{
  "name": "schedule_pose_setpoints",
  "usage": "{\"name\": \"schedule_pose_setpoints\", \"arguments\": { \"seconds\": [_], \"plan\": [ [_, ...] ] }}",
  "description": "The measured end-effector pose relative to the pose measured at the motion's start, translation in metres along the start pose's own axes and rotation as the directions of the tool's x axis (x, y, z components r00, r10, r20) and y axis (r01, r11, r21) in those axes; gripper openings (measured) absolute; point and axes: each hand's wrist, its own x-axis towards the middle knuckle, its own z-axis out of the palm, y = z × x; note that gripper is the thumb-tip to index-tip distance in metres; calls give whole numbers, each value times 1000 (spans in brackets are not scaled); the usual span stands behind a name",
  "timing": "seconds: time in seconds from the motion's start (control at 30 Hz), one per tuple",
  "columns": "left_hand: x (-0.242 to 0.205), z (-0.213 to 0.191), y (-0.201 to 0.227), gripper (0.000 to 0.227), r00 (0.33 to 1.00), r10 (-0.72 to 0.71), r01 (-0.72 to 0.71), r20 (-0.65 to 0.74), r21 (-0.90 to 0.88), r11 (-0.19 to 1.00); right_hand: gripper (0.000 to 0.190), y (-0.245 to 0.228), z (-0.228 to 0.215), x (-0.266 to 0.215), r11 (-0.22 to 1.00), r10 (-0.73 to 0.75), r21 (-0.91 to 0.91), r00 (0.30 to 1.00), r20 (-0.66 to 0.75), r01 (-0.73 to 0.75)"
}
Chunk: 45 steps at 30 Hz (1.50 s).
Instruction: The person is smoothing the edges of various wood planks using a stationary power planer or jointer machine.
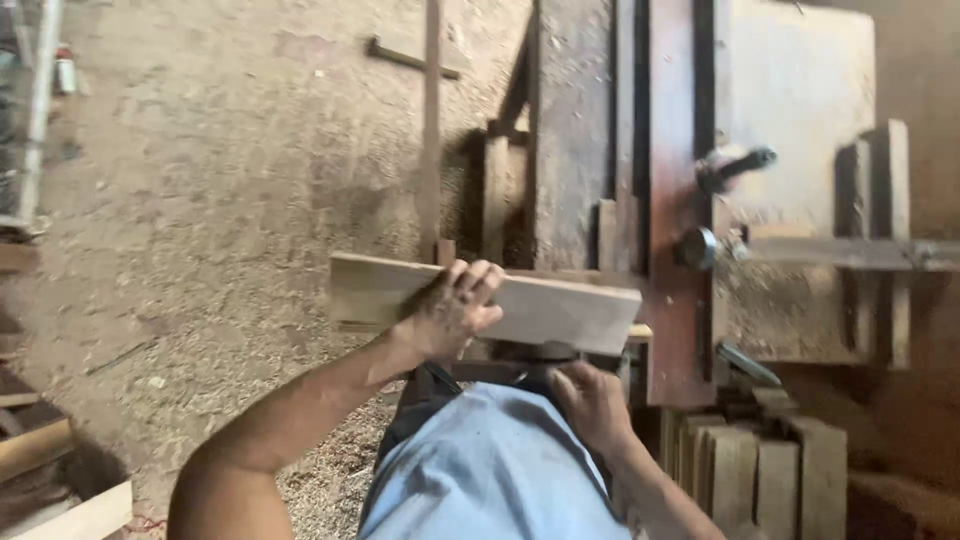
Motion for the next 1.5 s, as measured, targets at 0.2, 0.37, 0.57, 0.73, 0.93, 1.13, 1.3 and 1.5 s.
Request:
{"name": "schedule_pose_setpoints", "arguments": {
  "seconds": [0.2,0.37,0.57,0.73,0.93,1.13,1.3,1.5],
  "plan": [
    [10,-8,-2,16,952,306,-306,13,28,952,38,-109,-9,-16,472,-546,-704,803,239,530],
    [16,-13,1,17,937,347,-344,-28,74,936,36,-72,-29,21,701,-275,-563,894,353,438],
    [1,24,15,34,927,-324,282,-188,-220,934,24,-61,-23,24,731,-409,-514,891,196,449],
    [33,40,55,76,534,-756,541,378,-840,-38,26,-51,11,32,893,-312,-349,950,-18,286],
    [56,58,67,93,468,-868,574,168,-804,154,30,-21,33,49,914,-405,-44,913,-39,403],
    [43,71,64,104,470,-843,634,261,-764,117,22,-35,30,46,906,-416,-149,900,-128,397],
    [48,59,68,112,483,-803,654,351,-753,65,23,-33,19,46,936,-349,44,937,-27,350],
    [46,65,71,98,555,-790,607,262,-776,169,21,-18,25,49,905,-317,298,948,-7,304]
  ]
}}
